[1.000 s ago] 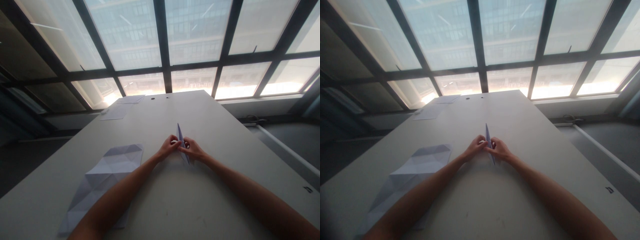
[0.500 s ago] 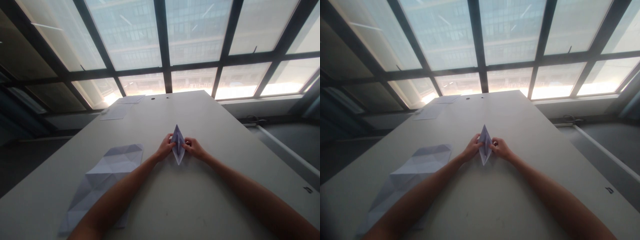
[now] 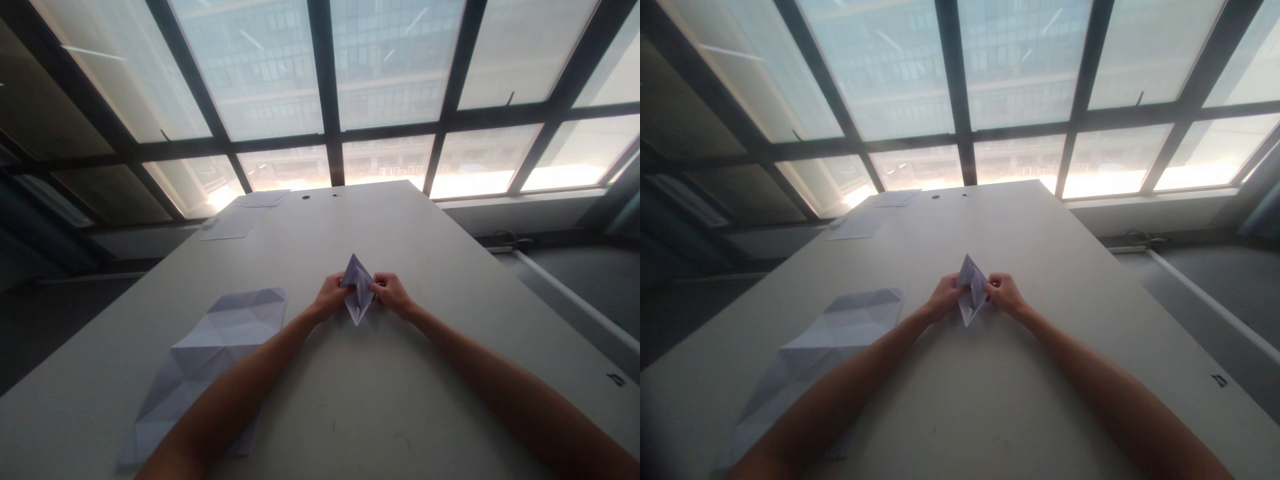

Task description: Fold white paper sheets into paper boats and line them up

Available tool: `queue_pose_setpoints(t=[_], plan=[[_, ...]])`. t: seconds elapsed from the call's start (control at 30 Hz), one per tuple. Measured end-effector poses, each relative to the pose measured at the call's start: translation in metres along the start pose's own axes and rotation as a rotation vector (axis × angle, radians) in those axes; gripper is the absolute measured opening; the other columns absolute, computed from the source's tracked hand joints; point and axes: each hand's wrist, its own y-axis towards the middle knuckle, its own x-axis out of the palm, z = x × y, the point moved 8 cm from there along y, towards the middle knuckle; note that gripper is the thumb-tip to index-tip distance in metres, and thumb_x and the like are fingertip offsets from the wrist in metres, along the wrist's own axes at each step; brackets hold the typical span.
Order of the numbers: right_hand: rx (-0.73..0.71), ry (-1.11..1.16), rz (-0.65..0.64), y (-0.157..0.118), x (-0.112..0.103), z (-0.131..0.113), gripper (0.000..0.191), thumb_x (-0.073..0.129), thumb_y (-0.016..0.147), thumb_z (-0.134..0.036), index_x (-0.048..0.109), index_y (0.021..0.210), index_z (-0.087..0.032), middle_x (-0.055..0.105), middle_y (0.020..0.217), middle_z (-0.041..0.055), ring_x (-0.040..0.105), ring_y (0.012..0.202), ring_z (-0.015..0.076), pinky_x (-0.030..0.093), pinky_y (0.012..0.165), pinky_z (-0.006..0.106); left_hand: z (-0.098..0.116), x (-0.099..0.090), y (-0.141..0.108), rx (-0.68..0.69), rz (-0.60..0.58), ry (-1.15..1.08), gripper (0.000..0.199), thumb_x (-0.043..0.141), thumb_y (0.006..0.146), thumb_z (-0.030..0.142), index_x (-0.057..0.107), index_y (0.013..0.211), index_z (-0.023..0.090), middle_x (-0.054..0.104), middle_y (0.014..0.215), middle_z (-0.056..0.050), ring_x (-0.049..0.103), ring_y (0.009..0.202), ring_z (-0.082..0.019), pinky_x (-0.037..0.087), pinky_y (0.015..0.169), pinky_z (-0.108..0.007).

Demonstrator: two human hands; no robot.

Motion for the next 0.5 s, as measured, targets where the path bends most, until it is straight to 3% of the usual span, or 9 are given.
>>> queue_pose_setpoints(t=[0.27, 0.5], plan=[[0.048, 0.038, 0.076, -0.001, -0.007, 0.006, 0.014, 0.058, 0.067, -0.030, 0.051, 0.058, -0.020, 0.053, 0.051, -0.0038, 0.053, 0.047, 0.0138, 0.040, 0.045, 0.024, -0.008, -0.004, 0.001, -0.051, 0.054, 0.023, 0.025, 0.073, 0.072, 0.034, 0.072, 0.077, 0.010, 0.067, 0.072, -0.005, 0.058, 0.062, -0.016, 0.041, 0.056, -0.024], [0.023, 0.143, 0.019, -0.003, -0.008, -0.005, 0.013, 0.060, 0.063, -0.027, 0.049, 0.066, -0.020, 0.052, 0.058, -0.0050, 0.048, 0.056, 0.0118, 0.035, 0.052, 0.023, -0.012, 0.003, 0.001, -0.107, -0.051, -0.065, 0.027, 0.074, 0.071, 0.033, 0.072, 0.083, 0.010, 0.070, 0.078, -0.006, 0.061, 0.067, -0.018, 0.045, 0.063, -0.026]])
